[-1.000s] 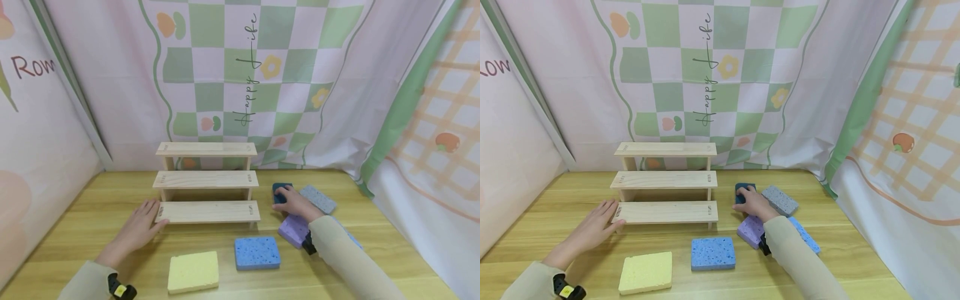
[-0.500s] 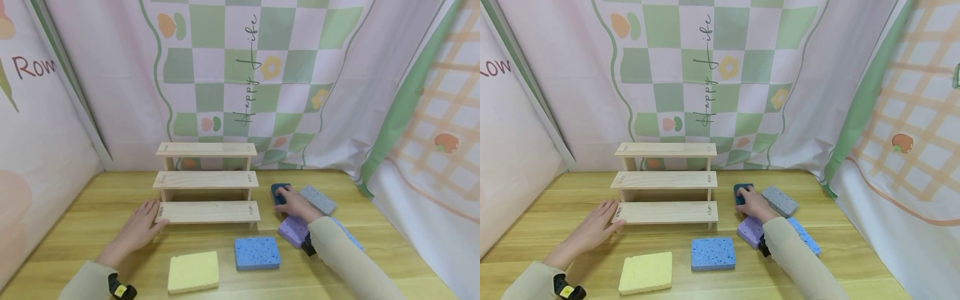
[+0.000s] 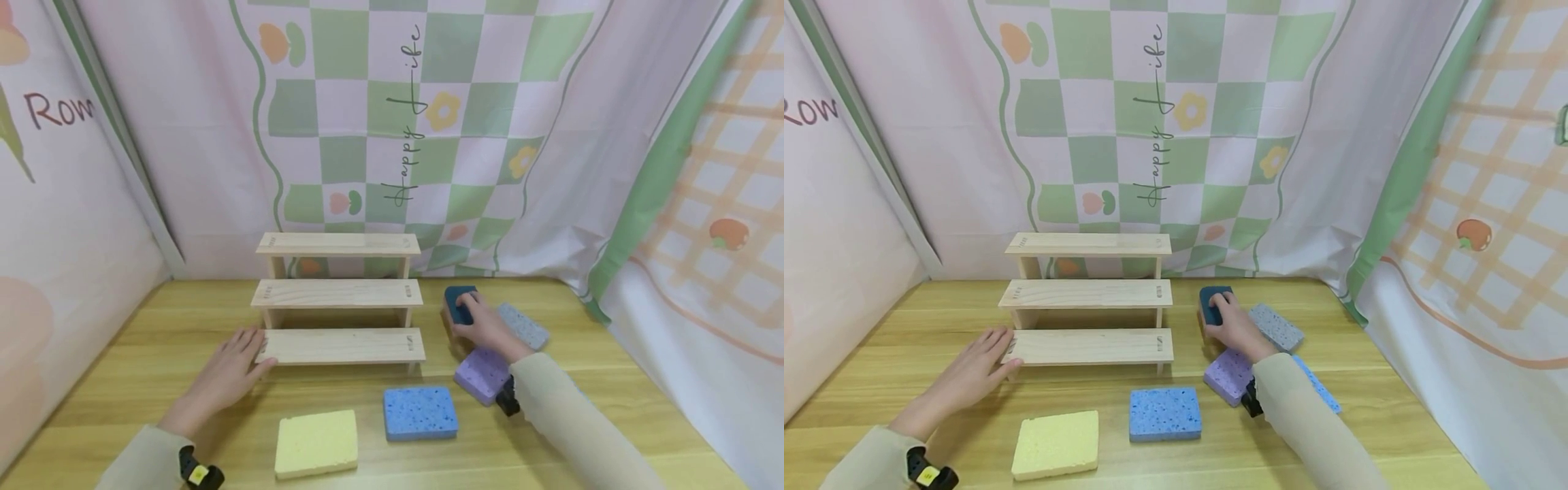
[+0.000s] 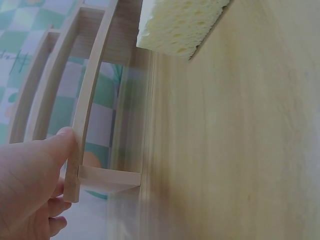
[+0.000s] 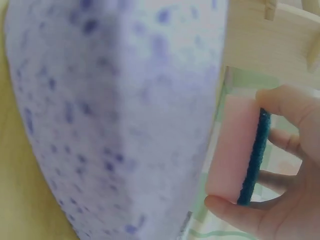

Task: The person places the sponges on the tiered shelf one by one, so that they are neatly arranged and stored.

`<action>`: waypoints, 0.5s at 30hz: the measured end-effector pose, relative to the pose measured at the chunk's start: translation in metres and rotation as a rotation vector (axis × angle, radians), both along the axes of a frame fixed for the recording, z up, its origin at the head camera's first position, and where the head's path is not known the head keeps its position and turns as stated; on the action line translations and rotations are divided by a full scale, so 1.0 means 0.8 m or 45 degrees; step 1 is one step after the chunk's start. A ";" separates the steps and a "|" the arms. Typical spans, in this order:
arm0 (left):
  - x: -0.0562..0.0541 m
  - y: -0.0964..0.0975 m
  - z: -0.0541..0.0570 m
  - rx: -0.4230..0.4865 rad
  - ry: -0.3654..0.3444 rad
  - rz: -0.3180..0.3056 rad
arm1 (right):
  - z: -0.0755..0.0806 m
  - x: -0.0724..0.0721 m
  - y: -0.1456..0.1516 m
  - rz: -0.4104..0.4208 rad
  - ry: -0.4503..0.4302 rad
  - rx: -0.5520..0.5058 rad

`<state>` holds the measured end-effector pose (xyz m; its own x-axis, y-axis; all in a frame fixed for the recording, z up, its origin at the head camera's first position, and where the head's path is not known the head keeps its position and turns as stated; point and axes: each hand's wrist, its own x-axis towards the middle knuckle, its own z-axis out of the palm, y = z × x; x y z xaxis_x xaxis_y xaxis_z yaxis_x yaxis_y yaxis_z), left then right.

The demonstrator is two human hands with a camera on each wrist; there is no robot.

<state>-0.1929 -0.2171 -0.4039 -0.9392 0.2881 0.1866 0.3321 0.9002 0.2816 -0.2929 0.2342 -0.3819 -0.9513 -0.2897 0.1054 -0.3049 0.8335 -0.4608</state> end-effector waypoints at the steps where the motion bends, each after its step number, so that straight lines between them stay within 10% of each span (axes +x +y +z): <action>1: 0.000 0.000 0.000 -0.005 -0.008 0.004 | 0.002 0.000 0.000 -0.013 0.002 -0.014; 15: 0.002 0.004 -0.001 -0.058 0.047 -0.018 | 0.047 0.006 0.009 0.020 0.080 -0.181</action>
